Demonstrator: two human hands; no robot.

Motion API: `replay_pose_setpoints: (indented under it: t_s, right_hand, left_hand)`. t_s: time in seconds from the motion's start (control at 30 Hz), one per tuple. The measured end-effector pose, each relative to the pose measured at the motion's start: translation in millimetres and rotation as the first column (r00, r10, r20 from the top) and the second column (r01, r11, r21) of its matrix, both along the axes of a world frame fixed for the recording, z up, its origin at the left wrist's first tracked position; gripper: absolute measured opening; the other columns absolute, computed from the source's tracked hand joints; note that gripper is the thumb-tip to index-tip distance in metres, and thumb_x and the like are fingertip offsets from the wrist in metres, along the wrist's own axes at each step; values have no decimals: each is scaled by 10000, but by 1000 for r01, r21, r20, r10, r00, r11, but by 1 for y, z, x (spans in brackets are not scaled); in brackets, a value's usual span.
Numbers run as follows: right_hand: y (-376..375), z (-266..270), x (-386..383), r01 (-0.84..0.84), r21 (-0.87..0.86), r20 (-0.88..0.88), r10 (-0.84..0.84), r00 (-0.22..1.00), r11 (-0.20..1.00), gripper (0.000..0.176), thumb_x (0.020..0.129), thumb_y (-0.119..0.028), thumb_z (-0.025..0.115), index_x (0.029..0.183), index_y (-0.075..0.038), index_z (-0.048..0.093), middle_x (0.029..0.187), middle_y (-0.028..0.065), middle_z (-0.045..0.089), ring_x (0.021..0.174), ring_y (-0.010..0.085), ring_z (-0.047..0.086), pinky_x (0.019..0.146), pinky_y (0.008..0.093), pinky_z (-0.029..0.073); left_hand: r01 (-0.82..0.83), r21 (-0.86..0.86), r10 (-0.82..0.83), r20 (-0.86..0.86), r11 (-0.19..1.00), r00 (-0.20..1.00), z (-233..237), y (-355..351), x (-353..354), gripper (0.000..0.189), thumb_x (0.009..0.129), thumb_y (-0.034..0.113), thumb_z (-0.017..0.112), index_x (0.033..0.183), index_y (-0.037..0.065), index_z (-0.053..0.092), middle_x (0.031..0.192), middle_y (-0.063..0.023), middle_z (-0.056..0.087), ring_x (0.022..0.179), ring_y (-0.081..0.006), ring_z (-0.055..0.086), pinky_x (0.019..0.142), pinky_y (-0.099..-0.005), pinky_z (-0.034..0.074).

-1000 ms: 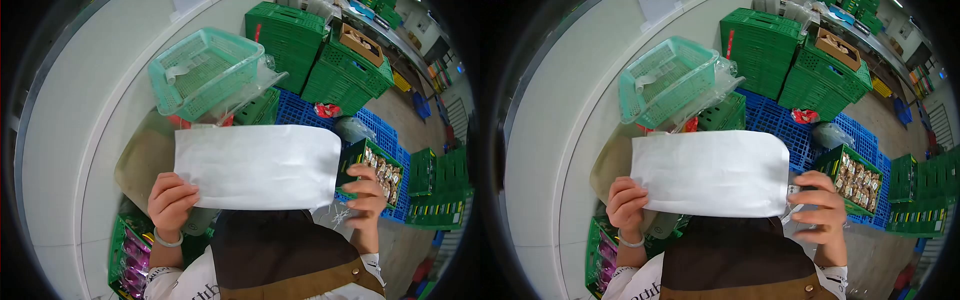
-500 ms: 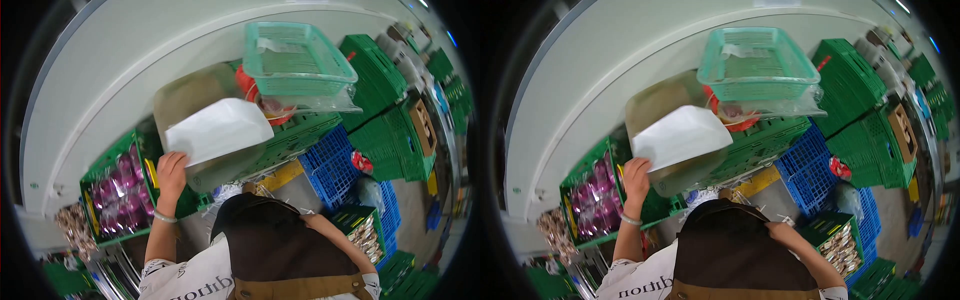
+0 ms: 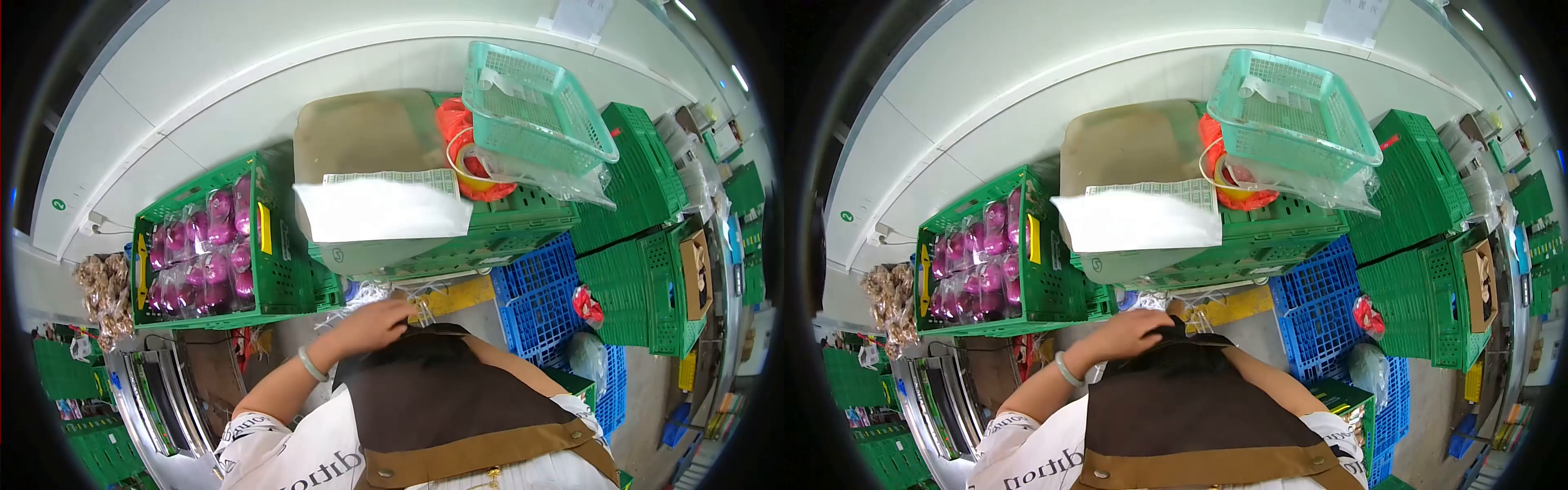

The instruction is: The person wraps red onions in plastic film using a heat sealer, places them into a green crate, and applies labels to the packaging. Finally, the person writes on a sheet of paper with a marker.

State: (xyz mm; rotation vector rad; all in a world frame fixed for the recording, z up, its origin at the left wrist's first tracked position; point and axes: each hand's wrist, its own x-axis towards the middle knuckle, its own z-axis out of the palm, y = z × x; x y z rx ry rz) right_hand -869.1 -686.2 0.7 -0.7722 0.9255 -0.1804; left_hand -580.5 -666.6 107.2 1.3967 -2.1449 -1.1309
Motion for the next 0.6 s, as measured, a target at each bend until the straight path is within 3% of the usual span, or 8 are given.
replay_pose_setpoints:
  t_s: [0.1, 0.13, 0.27, 0.3, 0.37, 0.5, 0.6]
  right_hand:
    - [-1, 6, 2, -62, -35, 6, 62, 998, 997, 438, 805, -164, 599, 1179, 61, 568, 1228, 253, 556, 1133, 375, 543, 959, 387, 437]
    - [-3, 8, 3, -81, -49, 2, 82, 997, 995, 437, 803, -164, 601, 1176, 61, 570, 1228, 252, 557, 1133, 375, 543, 958, 386, 437]
    - [-3, 13, 5, -160, -123, -16, 159, 987, 979, 433, 798, -164, 608, 1166, 61, 576, 1226, 249, 559, 1132, 373, 544, 955, 385, 441]
    - [-2, 15, 4, -180, -148, -27, 178, 984, 972, 432, 796, -164, 610, 1163, 62, 577, 1225, 249, 560, 1132, 373, 544, 954, 384, 442]
    - [1, 19, 2, -226, -200, -52, 220, 974, 953, 430, 794, -165, 614, 1158, 62, 580, 1224, 247, 561, 1132, 373, 544, 953, 384, 443]
    - [8, 39, -8, -361, -358, -178, 317, 932, 861, 427, 788, -165, 622, 1147, 62, 587, 1222, 244, 563, 1131, 371, 545, 949, 382, 447]
    - [10, 61, -15, -480, -477, -318, 364, 875, 737, 424, 784, -165, 628, 1139, 63, 591, 1220, 242, 565, 1131, 370, 545, 947, 381, 449]
  left_hand:
    - [-35, -48, 38, 73, 998, 997, -19, 6, -6, 271, 857, 144, 594, 1117, 68, 597, 1114, -129, 635, 1021, -301, 608, 882, -383, 484]
    - [-143, 113, 146, -18, 983, 989, -20, 7, -4, 240, 863, 152, 596, 1077, 47, 612, 1044, -129, 659, 924, -283, 644, 812, -367, 509]
    - [-233, 136, 241, -46, 963, 969, -3, 7, 5, 225, 873, 167, 599, 1058, 43, 632, 991, -137, 673, 880, -267, 656, 771, -343, 512]
    - [-292, 170, 277, 106, 941, 955, 2, 4, 8, 244, 872, 182, 603, 1068, 41, 634, 1006, -146, 673, 904, -291, 649, 779, -354, 504]
    - [-373, -275, 393, 22, 886, 919, 11, 2, 12, 234, 849, 152, 625, 1049, 31, 633, 986, -163, 667, 903, -324, 638, 763, -380, 497]
    - [-441, -395, 425, -133, 806, 896, 34, -29, 26, 241, 789, 3, 657, 1028, 7, 624, 953, -180, 651, 894, -372, 623, 778, -394, 490]
    - [-414, -573, 408, -148, 707, 901, 48, -60, 34, 291, 777, 16, 675, 1062, 18, 619, 1016, -164, 634, 956, -368, 600, 824, -396, 483]
